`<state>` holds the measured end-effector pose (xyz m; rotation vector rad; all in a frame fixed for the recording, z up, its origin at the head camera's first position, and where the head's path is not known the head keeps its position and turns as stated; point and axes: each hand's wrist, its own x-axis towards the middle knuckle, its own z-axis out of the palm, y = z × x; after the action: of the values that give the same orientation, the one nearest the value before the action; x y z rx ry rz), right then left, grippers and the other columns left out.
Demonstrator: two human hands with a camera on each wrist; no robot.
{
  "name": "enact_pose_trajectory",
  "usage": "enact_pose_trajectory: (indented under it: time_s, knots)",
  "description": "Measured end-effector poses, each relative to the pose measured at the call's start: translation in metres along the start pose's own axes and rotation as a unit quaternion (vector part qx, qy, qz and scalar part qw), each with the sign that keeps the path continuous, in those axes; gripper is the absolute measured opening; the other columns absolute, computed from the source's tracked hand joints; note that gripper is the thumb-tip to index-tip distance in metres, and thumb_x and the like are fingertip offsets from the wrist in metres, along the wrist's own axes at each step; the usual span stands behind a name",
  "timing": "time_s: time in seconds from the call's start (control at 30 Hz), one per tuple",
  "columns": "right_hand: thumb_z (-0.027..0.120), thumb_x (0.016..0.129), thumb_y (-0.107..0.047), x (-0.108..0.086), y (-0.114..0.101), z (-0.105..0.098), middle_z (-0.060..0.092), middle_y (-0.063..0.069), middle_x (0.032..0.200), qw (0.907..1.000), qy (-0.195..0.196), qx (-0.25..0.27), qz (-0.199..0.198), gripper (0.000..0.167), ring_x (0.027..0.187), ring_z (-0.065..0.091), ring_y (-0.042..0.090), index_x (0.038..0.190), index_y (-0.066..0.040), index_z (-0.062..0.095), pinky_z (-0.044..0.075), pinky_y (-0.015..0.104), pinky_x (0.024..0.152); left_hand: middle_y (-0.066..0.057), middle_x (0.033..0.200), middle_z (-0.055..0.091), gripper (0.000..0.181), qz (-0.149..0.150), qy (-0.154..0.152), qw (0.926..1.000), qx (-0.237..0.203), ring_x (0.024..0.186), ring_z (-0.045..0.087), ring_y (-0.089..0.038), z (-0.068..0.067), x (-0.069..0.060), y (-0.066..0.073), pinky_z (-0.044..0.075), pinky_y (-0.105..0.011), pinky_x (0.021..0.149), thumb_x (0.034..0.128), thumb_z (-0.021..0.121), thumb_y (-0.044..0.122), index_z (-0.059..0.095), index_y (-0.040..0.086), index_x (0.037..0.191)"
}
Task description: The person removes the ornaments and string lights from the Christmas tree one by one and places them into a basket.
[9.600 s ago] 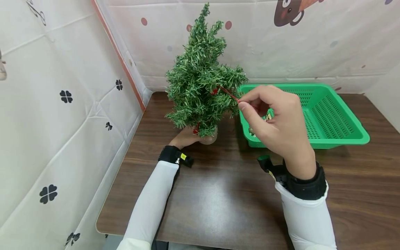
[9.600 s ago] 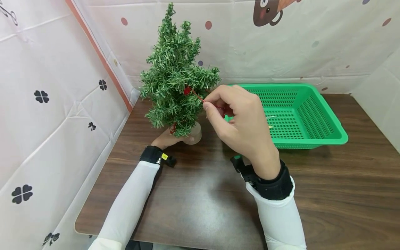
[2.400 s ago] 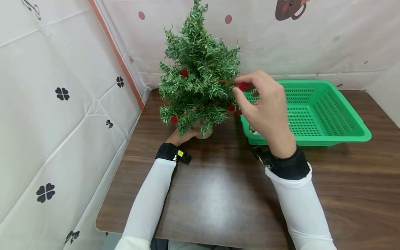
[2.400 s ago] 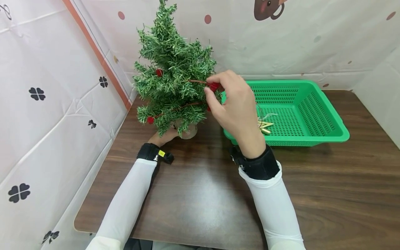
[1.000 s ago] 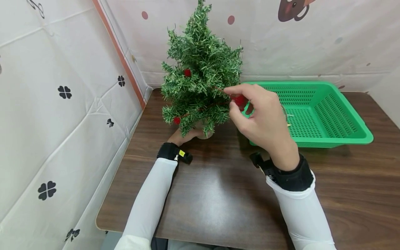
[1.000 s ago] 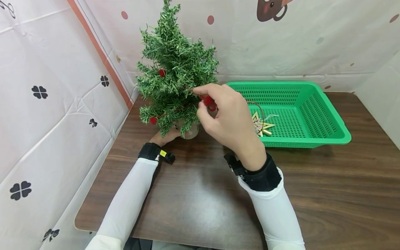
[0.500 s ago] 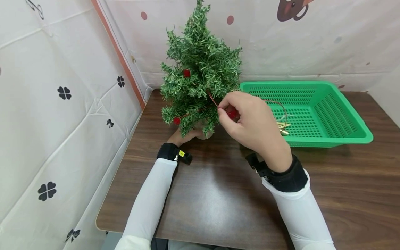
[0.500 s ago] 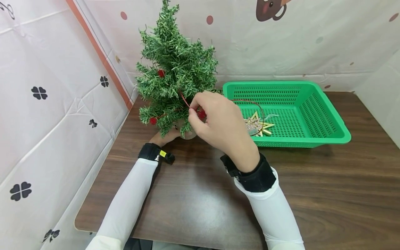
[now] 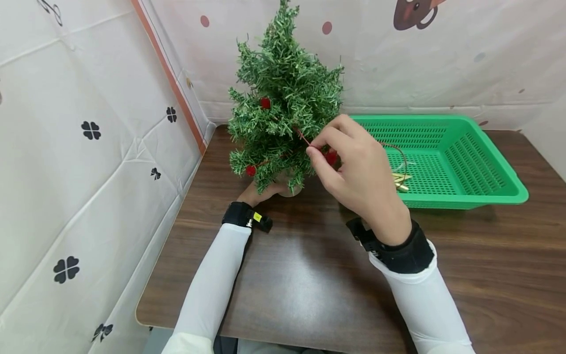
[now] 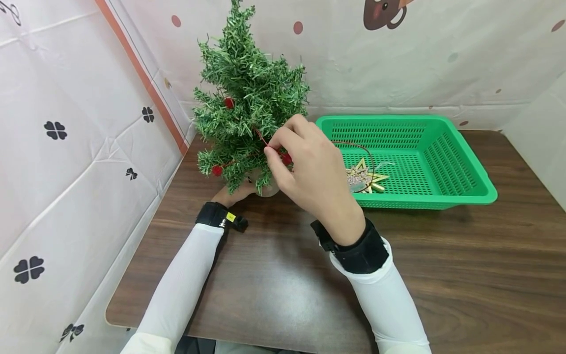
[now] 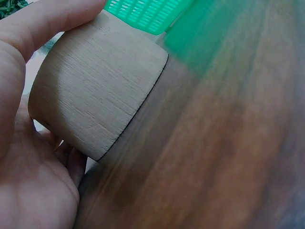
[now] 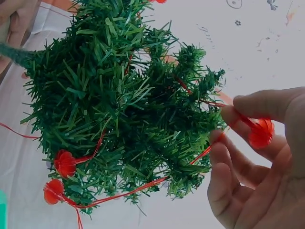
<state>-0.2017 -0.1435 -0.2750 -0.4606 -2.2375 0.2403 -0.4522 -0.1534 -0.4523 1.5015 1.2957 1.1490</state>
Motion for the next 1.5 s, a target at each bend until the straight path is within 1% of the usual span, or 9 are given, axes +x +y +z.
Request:
enact_pose_trajectory:
  time_s: [0.17,0.33,0.47,0.53,0.7,1.0,1.17,1.33,1.5]
  knots:
    - [0.064,0.101,-0.018,0.0,-0.002,0.002,0.064,0.002,0.084,0.9995,0.002,0.028,-0.011,0.014,0.068,0.05,0.013,0.094,-0.01,0.072,0.039,0.028,0.062,-0.012,0.154,0.047,0.064,0.005,-0.002,1.0,-0.007,0.144,0.044,-0.03,-0.001,-0.001,0.002,0.038,-0.05,0.118,0.0929,0.071,0.003,0.046,0.009,0.152]
    - [0.065,0.1,-0.014,0.002,-0.002,0.005,0.062,0.004,0.078,0.9969,0.043,0.062,-0.023,0.012,0.072,0.045,0.018,0.095,-0.007,0.073,0.034,0.033,0.071,-0.011,0.155,0.047,0.066,0.005,-0.002,1.0,-0.006,0.144,0.043,-0.028,-0.001,0.0,0.002,0.037,-0.049,0.119,0.093,0.07,0.003,0.045,0.011,0.153]
    - [0.064,0.1,-0.015,0.004,-0.001,0.005,0.062,0.006,0.075,0.9956,0.062,0.048,-0.052,0.014,0.072,0.047,0.019,0.092,-0.007,0.074,0.035,0.037,0.082,-0.009,0.155,0.047,0.065,0.005,-0.005,0.9999,-0.015,0.144,0.044,-0.026,0.0,0.001,-0.001,0.037,-0.051,0.118,0.094,0.069,0.004,0.045,0.013,0.154]
    - [0.064,0.1,-0.014,0.003,-0.001,0.005,0.061,0.005,0.074,0.9956,0.061,0.048,-0.052,0.015,0.072,0.048,0.018,0.091,-0.007,0.073,0.037,0.036,0.081,-0.006,0.155,0.048,0.064,0.002,-0.005,0.9999,-0.014,0.144,0.044,-0.025,0.001,0.001,-0.002,0.039,-0.05,0.117,0.0944,0.07,0.006,0.046,0.015,0.153]
    - [0.063,0.1,-0.014,0.001,-0.001,0.004,0.064,0.006,0.079,0.9974,0.041,0.045,-0.037,0.014,0.072,0.052,0.016,0.092,-0.006,0.072,0.039,0.03,0.067,-0.006,0.153,0.05,0.064,-0.001,-0.005,0.9998,-0.019,0.142,0.047,-0.026,0.002,0.001,-0.004,0.043,-0.049,0.114,0.0941,0.07,0.006,0.047,0.017,0.152]
    - [0.065,0.099,-0.014,0.001,0.0,0.002,0.062,0.002,0.079,0.9964,-0.006,0.071,-0.047,0.011,0.061,0.046,0.01,0.098,-0.006,0.073,0.036,0.023,0.058,-0.014,0.148,0.055,0.055,0.01,-0.013,0.9993,-0.034,0.138,0.05,-0.033,0.001,0.001,-0.002,0.043,-0.051,0.113,0.0947,0.068,0.001,0.053,0.008,0.147]
    - [0.067,0.098,-0.014,-0.001,-0.003,0.0,0.062,-0.002,0.076,0.9948,-0.063,0.071,-0.036,0.016,0.058,0.041,0.008,0.112,-0.008,0.071,0.034,0.024,0.056,-0.014,0.145,0.057,0.051,0.019,-0.01,0.9994,-0.026,0.135,0.053,-0.031,0.001,0.001,-0.002,0.045,-0.049,0.112,0.095,0.067,0.0,0.055,0.006,0.144]
    - [0.067,0.095,-0.009,-0.001,-0.002,-0.002,0.064,-0.002,0.081,0.9909,-0.102,0.071,-0.052,0.029,0.066,0.05,0.008,0.124,-0.008,0.067,0.039,0.026,0.061,-0.008,0.147,0.054,0.053,0.017,-0.002,0.9998,-0.013,0.135,0.051,-0.024,0.001,0.002,-0.006,0.043,-0.048,0.113,0.0958,0.067,0.004,0.052,0.01,0.147]
    - [0.074,0.092,-0.012,0.002,0.002,-0.001,0.068,0.003,0.099,0.9884,-0.091,0.087,-0.085,0.033,0.092,0.058,0.019,0.124,-0.008,0.067,0.044,0.035,0.081,0.0,0.147,0.054,0.055,0.024,-0.001,0.9997,-0.009,0.136,0.051,-0.018,-0.001,0.007,-0.018,0.044,-0.046,0.112,0.0961,0.068,0.008,0.052,0.019,0.148]
